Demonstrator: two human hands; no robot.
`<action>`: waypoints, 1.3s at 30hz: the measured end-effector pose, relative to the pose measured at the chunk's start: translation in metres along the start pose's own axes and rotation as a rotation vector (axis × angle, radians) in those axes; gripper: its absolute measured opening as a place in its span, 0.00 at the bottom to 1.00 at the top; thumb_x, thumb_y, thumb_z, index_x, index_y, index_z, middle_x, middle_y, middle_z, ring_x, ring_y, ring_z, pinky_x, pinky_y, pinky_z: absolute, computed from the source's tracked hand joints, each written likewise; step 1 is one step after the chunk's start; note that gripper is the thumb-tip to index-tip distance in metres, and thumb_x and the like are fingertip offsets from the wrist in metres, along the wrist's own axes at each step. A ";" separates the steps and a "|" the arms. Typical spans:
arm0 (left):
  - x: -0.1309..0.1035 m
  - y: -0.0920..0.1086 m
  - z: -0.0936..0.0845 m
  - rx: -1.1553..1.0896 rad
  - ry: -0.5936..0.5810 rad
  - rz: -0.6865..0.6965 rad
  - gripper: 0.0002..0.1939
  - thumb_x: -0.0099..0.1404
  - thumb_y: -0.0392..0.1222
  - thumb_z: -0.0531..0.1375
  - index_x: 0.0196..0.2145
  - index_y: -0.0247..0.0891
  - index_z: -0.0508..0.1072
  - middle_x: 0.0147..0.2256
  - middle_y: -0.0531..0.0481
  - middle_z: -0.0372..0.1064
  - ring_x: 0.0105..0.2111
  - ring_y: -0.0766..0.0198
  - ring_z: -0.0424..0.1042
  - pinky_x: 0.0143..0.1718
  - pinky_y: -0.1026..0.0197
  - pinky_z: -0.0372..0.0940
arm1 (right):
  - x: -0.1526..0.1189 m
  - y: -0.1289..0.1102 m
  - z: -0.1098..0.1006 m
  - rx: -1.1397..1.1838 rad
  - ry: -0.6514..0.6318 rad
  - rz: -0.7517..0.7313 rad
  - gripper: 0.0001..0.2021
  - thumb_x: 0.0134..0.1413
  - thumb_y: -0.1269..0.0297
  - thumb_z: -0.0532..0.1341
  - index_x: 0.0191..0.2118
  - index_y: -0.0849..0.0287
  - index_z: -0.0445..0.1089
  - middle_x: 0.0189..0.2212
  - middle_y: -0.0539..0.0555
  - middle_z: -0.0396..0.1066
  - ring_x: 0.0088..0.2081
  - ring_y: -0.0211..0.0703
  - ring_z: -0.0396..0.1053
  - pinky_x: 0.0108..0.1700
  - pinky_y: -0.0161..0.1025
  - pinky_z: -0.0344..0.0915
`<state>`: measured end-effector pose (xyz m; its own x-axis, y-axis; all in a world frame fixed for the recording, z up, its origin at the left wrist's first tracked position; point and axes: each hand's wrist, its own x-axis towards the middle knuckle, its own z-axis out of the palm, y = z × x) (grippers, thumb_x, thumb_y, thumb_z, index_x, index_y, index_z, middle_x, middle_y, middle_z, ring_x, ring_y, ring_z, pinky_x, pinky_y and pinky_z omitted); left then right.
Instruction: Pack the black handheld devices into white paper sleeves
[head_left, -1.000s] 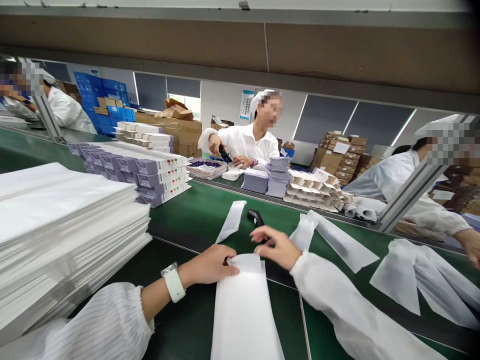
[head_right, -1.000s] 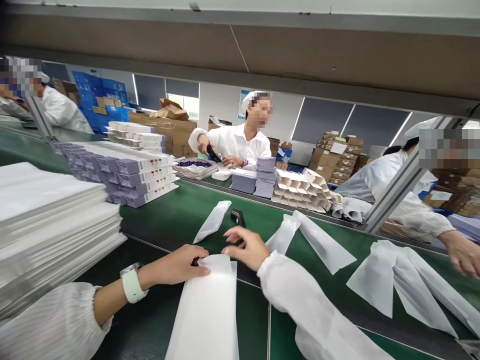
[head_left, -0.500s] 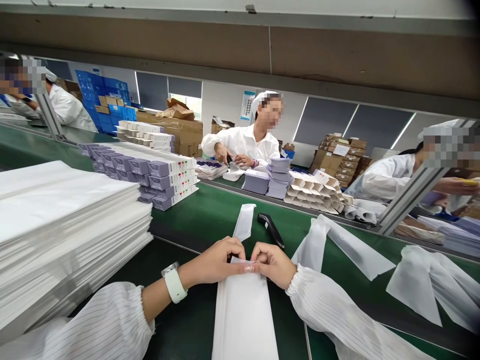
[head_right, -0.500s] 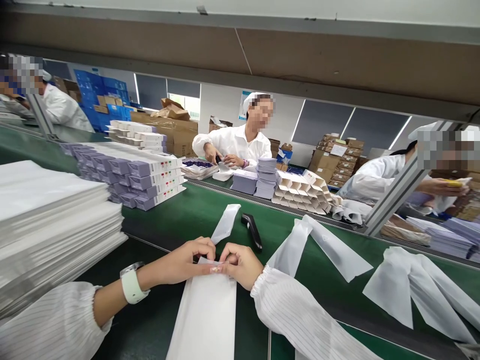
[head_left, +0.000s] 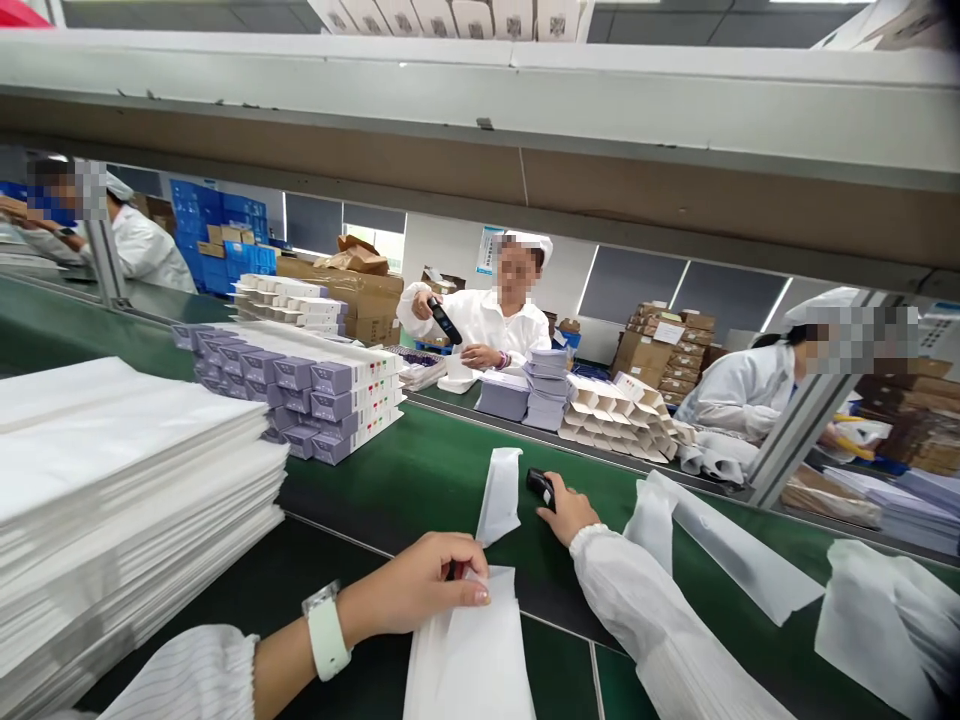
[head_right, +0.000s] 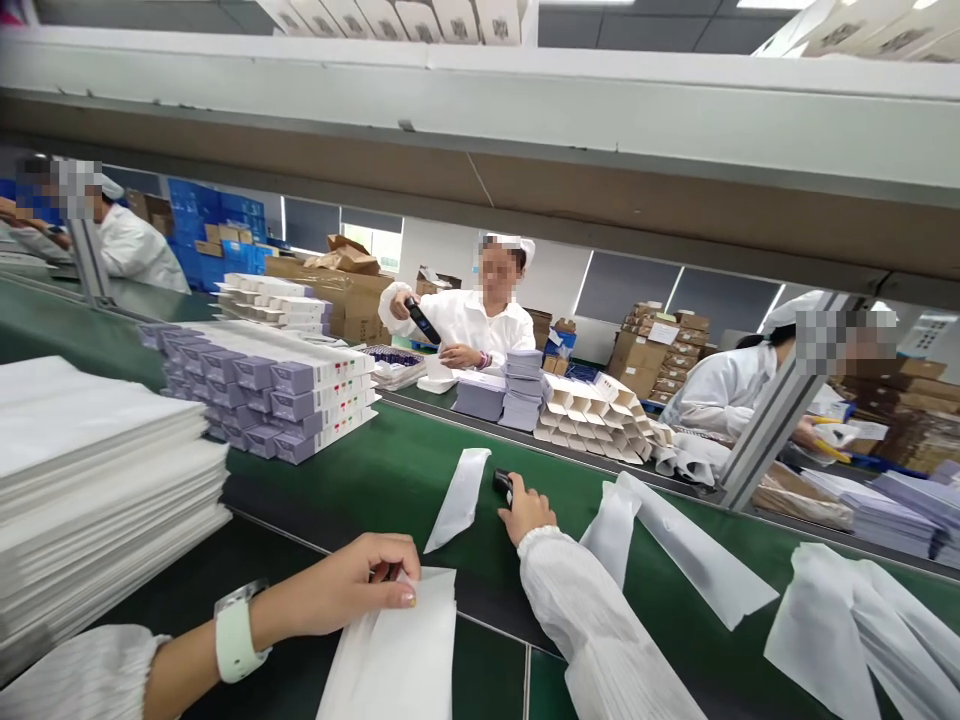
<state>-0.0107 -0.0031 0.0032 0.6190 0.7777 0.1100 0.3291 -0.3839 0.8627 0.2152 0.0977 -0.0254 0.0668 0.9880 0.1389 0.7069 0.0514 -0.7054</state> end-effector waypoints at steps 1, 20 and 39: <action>0.000 0.000 0.000 0.006 0.001 -0.003 0.09 0.56 0.44 0.55 0.26 0.36 0.67 0.26 0.55 0.56 0.25 0.70 0.53 0.26 0.69 0.49 | 0.003 0.004 -0.002 0.015 -0.008 0.023 0.23 0.34 0.73 0.60 0.43 0.60 0.60 0.35 0.60 0.64 0.43 0.56 0.59 0.43 0.56 0.49; -0.001 0.014 0.003 -0.023 0.120 0.025 0.13 0.59 0.49 0.50 0.25 0.36 0.61 0.27 0.55 0.49 0.28 0.69 0.52 0.30 0.68 0.50 | -0.064 -0.079 -0.010 1.200 -0.539 -0.171 0.20 0.40 0.61 0.61 0.40 0.51 0.52 0.28 0.47 0.65 0.32 0.39 0.67 0.37 0.43 0.62; -0.008 0.032 0.001 0.075 0.475 -0.060 0.11 0.58 0.49 0.51 0.40 0.54 0.59 0.42 0.58 0.55 0.43 0.62 0.55 0.42 0.64 0.54 | -0.058 -0.055 -0.019 0.601 -0.389 -0.227 0.21 0.31 0.46 0.59 0.21 0.64 0.68 0.16 0.47 0.62 0.20 0.31 0.58 0.25 0.32 0.58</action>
<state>-0.0050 -0.0221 0.0292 0.2089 0.9343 0.2888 0.4154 -0.3521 0.8387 0.1863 0.0349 0.0186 -0.3676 0.9179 0.1496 0.1594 0.2207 -0.9622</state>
